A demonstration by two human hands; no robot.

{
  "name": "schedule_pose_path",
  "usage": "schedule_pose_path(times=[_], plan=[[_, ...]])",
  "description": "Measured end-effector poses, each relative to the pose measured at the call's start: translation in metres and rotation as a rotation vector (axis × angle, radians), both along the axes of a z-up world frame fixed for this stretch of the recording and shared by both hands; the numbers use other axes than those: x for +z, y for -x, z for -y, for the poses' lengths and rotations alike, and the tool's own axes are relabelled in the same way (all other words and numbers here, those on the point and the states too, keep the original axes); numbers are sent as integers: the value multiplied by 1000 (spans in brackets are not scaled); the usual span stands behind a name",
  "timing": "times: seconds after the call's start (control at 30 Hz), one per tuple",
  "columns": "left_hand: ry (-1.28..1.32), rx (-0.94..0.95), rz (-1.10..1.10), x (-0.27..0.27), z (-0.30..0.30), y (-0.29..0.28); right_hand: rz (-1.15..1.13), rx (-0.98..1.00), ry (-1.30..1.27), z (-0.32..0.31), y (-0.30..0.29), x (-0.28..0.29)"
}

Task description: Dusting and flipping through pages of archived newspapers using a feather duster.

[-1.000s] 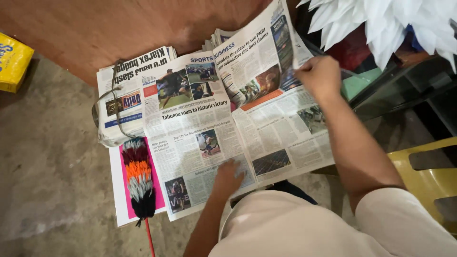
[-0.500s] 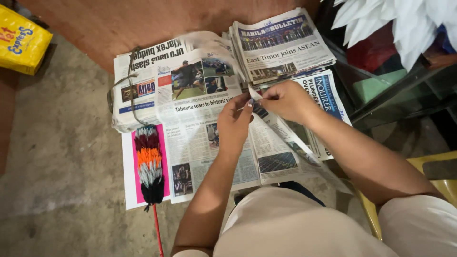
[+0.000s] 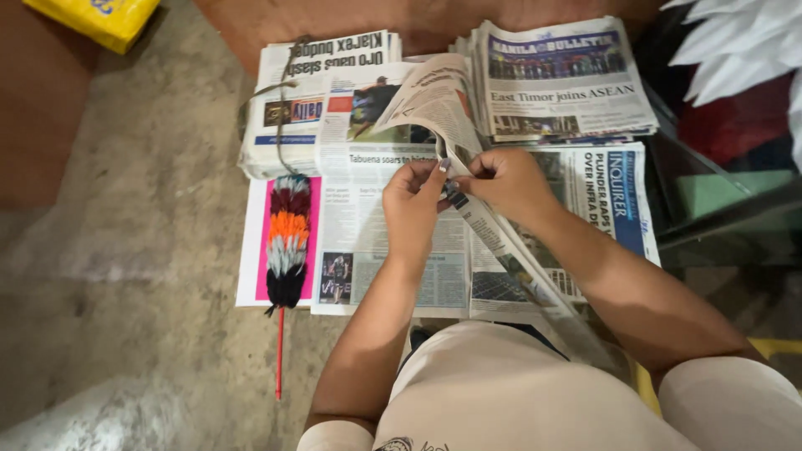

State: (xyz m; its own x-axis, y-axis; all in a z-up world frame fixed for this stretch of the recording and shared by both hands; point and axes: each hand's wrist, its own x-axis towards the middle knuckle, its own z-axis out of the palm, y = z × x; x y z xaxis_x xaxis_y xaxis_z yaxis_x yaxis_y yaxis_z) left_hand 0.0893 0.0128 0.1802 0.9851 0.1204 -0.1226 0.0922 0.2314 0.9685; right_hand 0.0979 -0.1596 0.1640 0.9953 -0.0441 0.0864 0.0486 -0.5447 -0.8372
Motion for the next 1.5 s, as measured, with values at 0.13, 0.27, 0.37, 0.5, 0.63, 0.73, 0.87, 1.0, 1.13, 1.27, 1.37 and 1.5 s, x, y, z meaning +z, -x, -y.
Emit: schedule_pose_path(times=[0.13,0.27,0.37,0.5,0.63,0.73,0.87,1.0,1.13,1.27,1.37,1.5], plan=[[55,59,-21,-11,-2,-2,-77,58,-157,-6,-3,-3],[55,109,-12,-4,-4,3,-127,54,-433,-7,-4,-18],[11,104,-12,-5,-4,2,-162,15,-632,-8,-12,-51],[68,106,-3,-14,-2,-2,-169,-30,-741,-11,-15,-67],[0,79,46,-2,-3,5,-88,-60,-527,-20,4,-24],[-69,41,105,-1,-1,6,3,-68,-379,-21,7,-14],[-194,77,168,1,-5,10,164,-96,-228,-22,14,3],[-515,103,288,28,-15,14,215,-115,-168,-22,24,31],[-811,162,380,19,-28,-2,283,-176,-56,-10,15,32],[-635,163,198,-22,-57,-51,379,-274,63,17,0,45],[-643,140,352,-22,-96,-68,488,-166,122,48,6,79],[-686,146,163,-41,-144,-104,620,-285,350,123,-17,54]])
